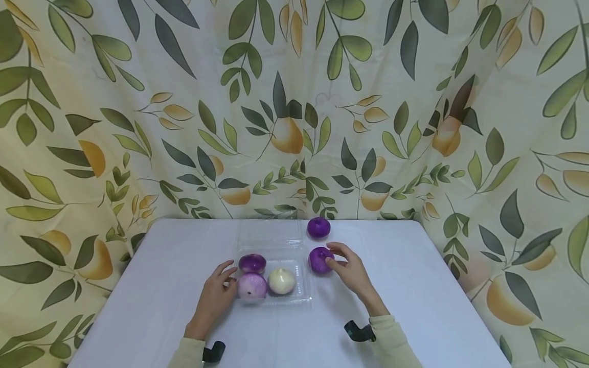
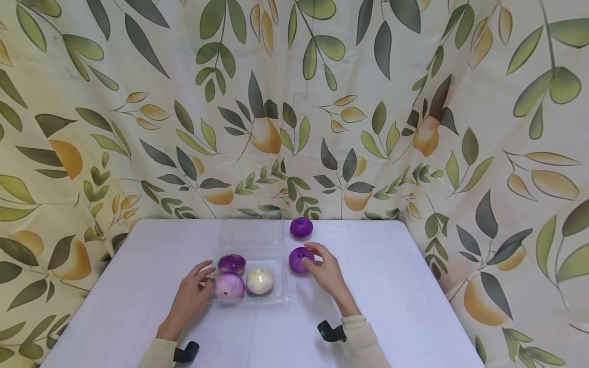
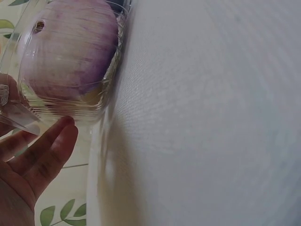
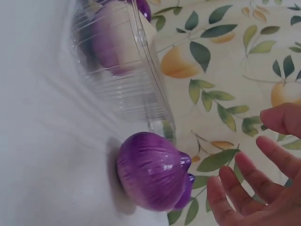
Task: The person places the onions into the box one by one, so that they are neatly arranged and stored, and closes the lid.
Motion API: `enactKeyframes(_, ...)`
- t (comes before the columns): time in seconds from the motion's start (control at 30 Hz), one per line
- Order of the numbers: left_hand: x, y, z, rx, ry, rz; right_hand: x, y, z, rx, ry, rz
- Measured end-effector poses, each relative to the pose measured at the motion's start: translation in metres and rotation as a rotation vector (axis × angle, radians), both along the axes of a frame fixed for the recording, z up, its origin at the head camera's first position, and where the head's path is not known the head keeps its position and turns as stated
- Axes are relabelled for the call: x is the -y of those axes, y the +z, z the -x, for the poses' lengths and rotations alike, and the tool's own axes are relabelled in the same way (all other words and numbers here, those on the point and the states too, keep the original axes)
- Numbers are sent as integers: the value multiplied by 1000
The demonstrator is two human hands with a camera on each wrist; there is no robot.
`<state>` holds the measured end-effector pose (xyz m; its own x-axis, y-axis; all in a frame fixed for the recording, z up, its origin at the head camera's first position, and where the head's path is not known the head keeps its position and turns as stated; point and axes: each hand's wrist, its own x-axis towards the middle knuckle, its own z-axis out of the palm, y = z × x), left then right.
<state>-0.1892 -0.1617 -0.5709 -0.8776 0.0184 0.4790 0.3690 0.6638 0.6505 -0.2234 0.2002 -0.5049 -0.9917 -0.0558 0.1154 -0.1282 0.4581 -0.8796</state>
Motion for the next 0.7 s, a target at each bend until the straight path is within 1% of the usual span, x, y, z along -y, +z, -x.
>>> enactKeyframes(0.1, 0, 1, 0, 2, -3, 1, -1, -4, 1, 7, -6, 49)
enactKeyframes(0.27, -1, -1, 1, 1, -12, 0, -2, -10, 5, 26, -40, 115)
enactKeyframes(0.37, -1, -1, 0, 6, -9, 4, -3, -13, 8, 59, -61, 157)
enactKeyframes(0.53, -1, 0, 0, 1, -7, 5, -5, -17, 11, 145, -101, 227)
enactKeyframes(0.7, -1, 0, 0, -16, 0, 5, -5, -21, 15, 177, -103, 249)
